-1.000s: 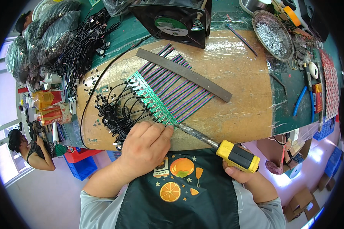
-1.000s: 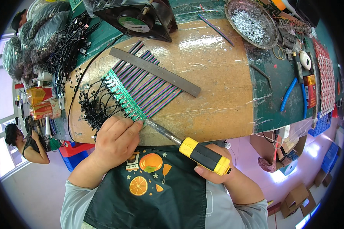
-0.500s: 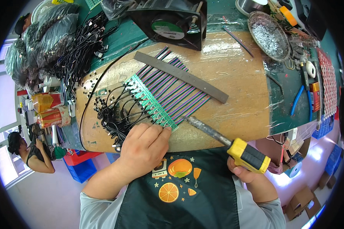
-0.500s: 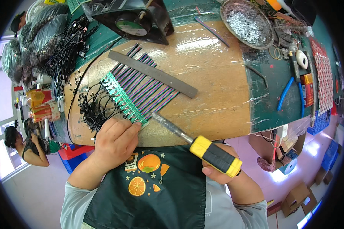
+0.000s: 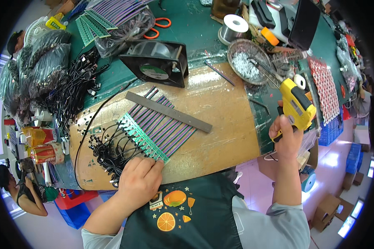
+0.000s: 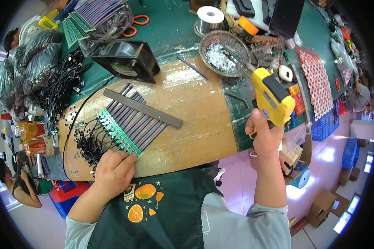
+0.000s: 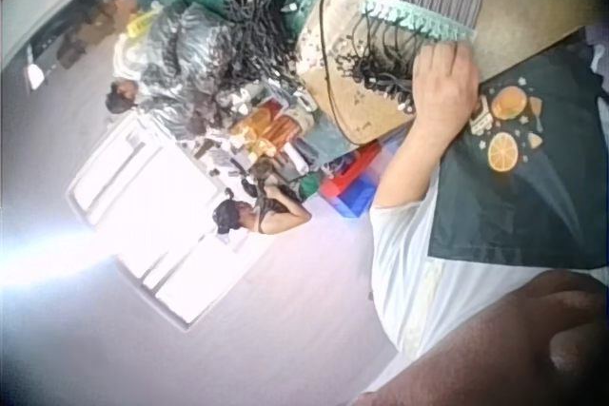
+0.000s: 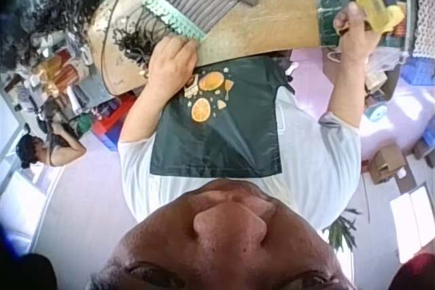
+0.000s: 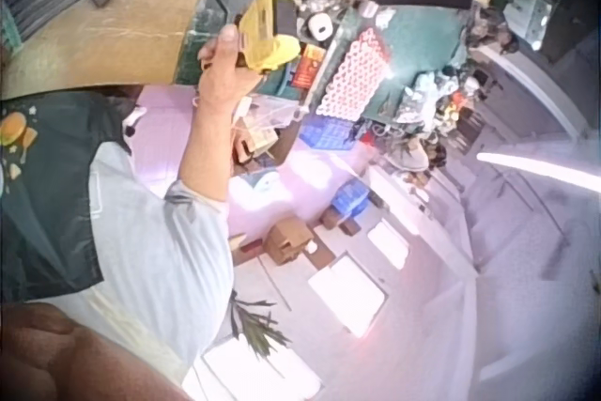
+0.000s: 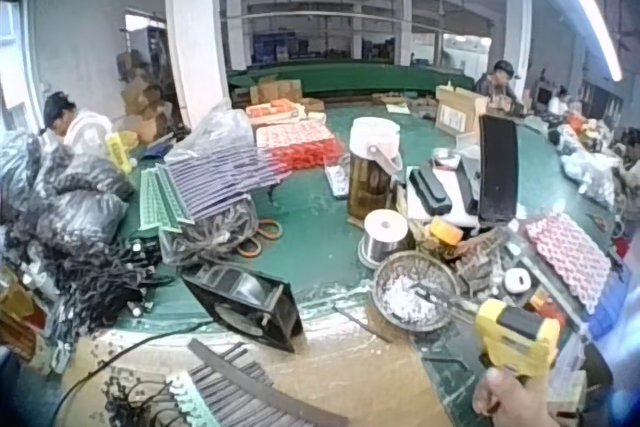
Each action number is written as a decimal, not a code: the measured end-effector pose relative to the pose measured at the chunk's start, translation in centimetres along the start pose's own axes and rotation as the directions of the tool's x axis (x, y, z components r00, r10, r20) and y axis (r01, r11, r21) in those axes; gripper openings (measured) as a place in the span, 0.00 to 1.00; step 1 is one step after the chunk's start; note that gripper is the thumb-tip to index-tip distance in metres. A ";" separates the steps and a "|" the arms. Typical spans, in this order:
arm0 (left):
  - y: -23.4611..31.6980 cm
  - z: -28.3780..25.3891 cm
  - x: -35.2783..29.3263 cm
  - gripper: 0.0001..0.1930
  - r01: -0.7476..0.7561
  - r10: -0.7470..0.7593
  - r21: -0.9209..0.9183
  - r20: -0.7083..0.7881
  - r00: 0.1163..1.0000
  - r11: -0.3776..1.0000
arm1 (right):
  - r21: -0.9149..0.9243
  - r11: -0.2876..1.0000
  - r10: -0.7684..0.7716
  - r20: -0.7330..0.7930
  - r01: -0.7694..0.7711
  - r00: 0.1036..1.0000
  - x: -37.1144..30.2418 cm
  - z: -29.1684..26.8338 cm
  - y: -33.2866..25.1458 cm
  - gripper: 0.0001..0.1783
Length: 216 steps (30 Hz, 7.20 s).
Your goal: The person solders wires and electronic components onto a circuit board strip using a soldering iron. The person then sets the assembled board aside and solders components onto a new circuit board strip.
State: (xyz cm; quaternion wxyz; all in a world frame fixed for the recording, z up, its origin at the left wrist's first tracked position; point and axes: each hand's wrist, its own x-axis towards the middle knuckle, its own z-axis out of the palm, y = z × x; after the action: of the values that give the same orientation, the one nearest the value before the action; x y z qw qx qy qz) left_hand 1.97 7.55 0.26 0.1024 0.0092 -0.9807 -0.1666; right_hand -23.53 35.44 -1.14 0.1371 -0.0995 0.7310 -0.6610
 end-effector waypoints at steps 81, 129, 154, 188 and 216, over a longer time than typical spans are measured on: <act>-9.0 -10.5 0.5 0.09 0.453 -0.369 -0.791 0.311 0.876 0.410 | -0.674 0.503 -0.227 0.501 0.540 0.836 -0.7 15.3 -1.0 0.17; -17.2 9.8 -64.8 0.23 0.249 -0.652 -0.950 -0.068 -0.755 -0.189 | -0.661 0.502 -0.318 0.459 0.558 0.830 -1.0 15.5 1.1 0.18; -20.4 -11.3 12.3 0.12 0.042 0.054 0.114 -0.722 0.689 0.993 | -0.617 0.458 -0.516 0.401 0.640 0.757 -2.2 15.1 1.5 0.18; -15.6 -16.7 14.7 0.09 -0.128 -0.205 -0.457 -0.611 0.765 0.880 | -0.611 0.517 -0.463 0.390 0.600 0.796 -1.9 14.8 1.3 0.18; -10.2 -1.5 -0.9 0.10 0.749 -0.664 -0.373 0.350 0.660 0.548 | -0.597 0.562 -0.406 0.404 0.572 0.820 -2.1 16.0 -1.5 0.19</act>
State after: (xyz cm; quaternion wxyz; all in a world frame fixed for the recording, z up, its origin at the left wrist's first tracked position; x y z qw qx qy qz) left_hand 3.00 -2.47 -1.90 -0.0575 0.3639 -0.8218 -0.4347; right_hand -16.31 20.98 -0.95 -0.0205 -0.4159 0.8462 -0.3324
